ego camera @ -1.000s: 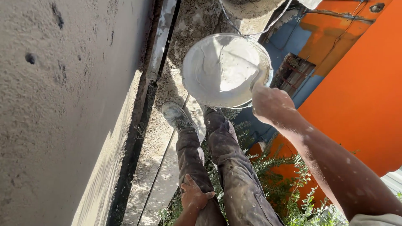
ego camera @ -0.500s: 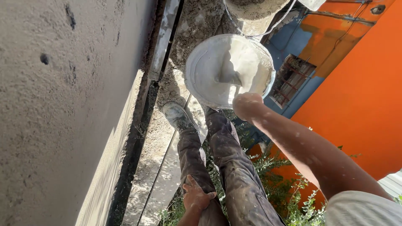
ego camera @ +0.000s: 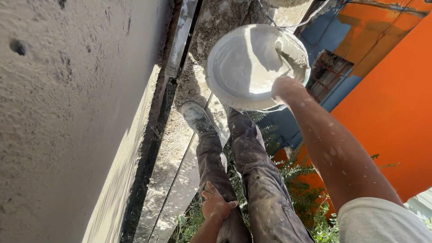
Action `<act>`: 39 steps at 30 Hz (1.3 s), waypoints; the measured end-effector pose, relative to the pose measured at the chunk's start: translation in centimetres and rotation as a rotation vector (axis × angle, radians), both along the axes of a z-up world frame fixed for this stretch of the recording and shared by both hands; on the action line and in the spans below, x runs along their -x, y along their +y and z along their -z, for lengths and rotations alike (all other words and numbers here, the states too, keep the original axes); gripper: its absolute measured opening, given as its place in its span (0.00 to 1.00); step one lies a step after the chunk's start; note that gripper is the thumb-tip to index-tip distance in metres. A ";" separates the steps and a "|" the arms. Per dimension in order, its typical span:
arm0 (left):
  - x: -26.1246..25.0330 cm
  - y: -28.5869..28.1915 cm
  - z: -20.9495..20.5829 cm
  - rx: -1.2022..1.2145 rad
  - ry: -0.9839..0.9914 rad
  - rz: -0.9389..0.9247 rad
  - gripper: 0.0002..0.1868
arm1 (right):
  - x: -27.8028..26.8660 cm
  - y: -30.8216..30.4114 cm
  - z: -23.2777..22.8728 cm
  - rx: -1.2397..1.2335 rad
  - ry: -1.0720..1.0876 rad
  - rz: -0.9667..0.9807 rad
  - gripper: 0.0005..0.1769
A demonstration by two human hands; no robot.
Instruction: The person mixes a white powdery substance in a bucket using a trowel. They then pour water from a bottle into the bucket and continue mixing the contents to form a paste.
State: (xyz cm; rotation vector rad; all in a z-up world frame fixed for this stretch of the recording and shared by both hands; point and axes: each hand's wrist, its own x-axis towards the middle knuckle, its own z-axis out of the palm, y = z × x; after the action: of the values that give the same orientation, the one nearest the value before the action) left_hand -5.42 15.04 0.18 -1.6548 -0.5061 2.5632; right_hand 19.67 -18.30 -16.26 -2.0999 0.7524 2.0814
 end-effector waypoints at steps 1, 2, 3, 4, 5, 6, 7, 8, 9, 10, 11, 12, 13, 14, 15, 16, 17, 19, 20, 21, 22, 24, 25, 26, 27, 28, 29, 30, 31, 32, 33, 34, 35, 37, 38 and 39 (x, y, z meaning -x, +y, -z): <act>-0.1 -0.1 0.1 -0.001 0.004 -0.007 0.77 | 0.7 -0.1 0.9 -0.105 0.054 -0.086 0.13; -0.4 -0.2 0.1 -0.002 0.009 -0.014 0.76 | 1.4 -0.3 1.6 -0.211 0.108 -0.172 0.13; -0.3 -0.2 0.4 0.008 -0.008 -0.010 0.76 | 3.7 -2.0 6.0 -0.200 0.092 -0.169 0.13; -0.3 -0.2 0.7 0.007 -0.022 -0.012 0.77 | 6.2 -3.0 10.5 -0.229 0.134 -0.071 0.18; 0.4 0.0 0.0 -0.006 -0.020 -0.018 0.77 | 9.2 -2.6 15.2 -0.272 0.191 0.024 0.29; 0.3 -0.1 0.0 -0.009 -0.019 -0.018 0.77 | 8.4 -1.3 14.5 -0.274 0.192 0.023 0.29; 0.2 0.0 0.1 -0.013 -0.019 -0.016 0.77 | 7.6 0.2 13.7 -0.534 0.196 -0.329 0.22; 0.0 0.0 0.3 -0.018 -0.019 -0.014 0.77 | 6.8 1.6 13.0 -0.787 0.192 -0.685 0.17; 0.1 0.0 0.3 -0.021 -0.022 -0.013 0.77 | 5.4 3.5 8.2 -0.789 0.188 -0.687 0.17; 0.2 0.1 0.3 -0.013 -0.026 -0.013 0.77 | 2.4 5.0 3.4 -0.538 0.122 -0.065 0.02; 0.3 0.1 0.4 -0.003 -0.028 -0.010 0.78 | -1.3 5.6 -1.8 -0.255 0.051 0.545 0.13; 0.4 0.2 0.5 -0.004 -0.030 -0.008 0.78 | -1.3 6.3 -1.9 -0.256 0.049 0.547 0.13; 0.5 0.2 0.5 0.008 -0.033 0.003 0.78 | -1.3 7.0 -1.9 -0.218 0.018 0.745 0.06; 0.7 0.3 0.5 0.020 -0.037 0.014 0.78 | -1.2 7.7 -2.0 -0.178 -0.013 0.942 0.07; 0.9 0.3 0.6 0.021 -0.035 0.017 0.78 | -0.7 7.9 -1.8 -0.177 -0.012 0.945 0.07; 1.1 0.4 0.7 0.019 -0.032 0.023 0.78 | -0.1 8.0 -1.6 -0.245 -0.053 1.039 0.08; 1.3 0.5 0.8 0.016 -0.031 0.028 0.79 | 0.4 8.2 -1.4 -0.315 -0.096 1.132 0.09; 0.7 0.2 0.8 0.010 -0.015 0.028 0.78 | 0.9 7.0 -2.9 -0.372 -0.140 1.069 0.08; 0.5 0.2 0.6 0.003 0.002 0.026 0.78 | 1.2 6.4 -3.7 -0.428 -0.182 1.003 0.07; 0.4 0.2 0.7 0.006 0.003 0.031 0.78 | 1.1 5.7 -4.0 -0.424 -0.184 1.007 0.07; 0.3 0.3 0.8 0.010 0.007 0.037 0.78 | 0.9 5.1 -4.4 -0.383 -0.215 0.830 0.07; 0.0 0.4 0.4 0.013 0.017 0.030 0.77 | 1.7 4.1 -4.4 -0.342 -0.236 0.641 0.11; -0.3 0.3 0.2 0.007 0.005 0.002 0.77 | 2.4 3.5 -4.1 -0.239 -0.336 0.413 0.08; -0.7 0.3 0.0 0.001 -0.007 -0.026 0.76 | 3.1 2.9 -3.8 -0.136 -0.432 0.183 0.07; -0.6 0.3 0.1 0.005 -0.015 -0.036 0.76 | 3.0 3.6 -3.6 -0.135 -0.440 0.173 0.07; -0.6 0.4 0.2 -0.002 -0.008 -0.036 0.77 | 2.9 4.4 -3.4 -0.113 -0.253 0.080 0.09; -0.5 0.5 0.2 -0.010 0.001 -0.036 0.77 | 2.9 5.2 -3.2 -0.087 -0.064 -0.010 0.13; -0.1 0.3 0.2 -0.007 -0.005 -0.045 0.77 | 2.6 4.8 -3.4 -0.085 -0.069 -0.019 0.13; 0.3 0.5 0.3 -0.004 -0.011 -0.027 0.77 | 2.4 4.6 -3.7 -0.206 -0.118 -0.076 0.14; 0.6 0.6 0.5 0.000 -0.017 -0.009 0.78 | 2.3 4.3 -3.8 -0.328 -0.166 -0.134 0.18; 0.5 0.7 0.6 -0.003 -0.011 -0.013 0.78 | 2.4 3.5 -3.2 -0.332 -0.160 -0.137 0.18; 0.5 0.8 0.7 0.009 -0.003 -0.015 0.77 | 2.6 2.7 -2.6 -0.304 -0.196 -0.106 0.18; 0.5 0.9 0.5 0.021 0.010 -0.017 0.77 | 3.0 1.9 -2.2 -0.276 -0.228 -0.074 0.19; 0.5 0.9 0.1 0.015 0.007 -0.024 0.76 | 1.4 6.1 -4.1 -0.185 -0.083 -0.003 0.28; 0.2 0.8 0.2 0.013 -0.005 -0.027 0.76 | 0.2 8.0 -5.0 -0.089 0.050 0.070 0.38; 0.2 0.7 0.4 0.013 -0.016 -0.034 0.76 | -0.2 8.1 -5.5 -0.089 0.040 0.062 0.38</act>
State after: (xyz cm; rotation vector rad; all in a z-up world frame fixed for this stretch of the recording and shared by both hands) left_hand -5.60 15.76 -0.26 -1.6869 -0.5248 2.5841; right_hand 19.84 -10.21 -10.75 -1.9694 0.7063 2.0897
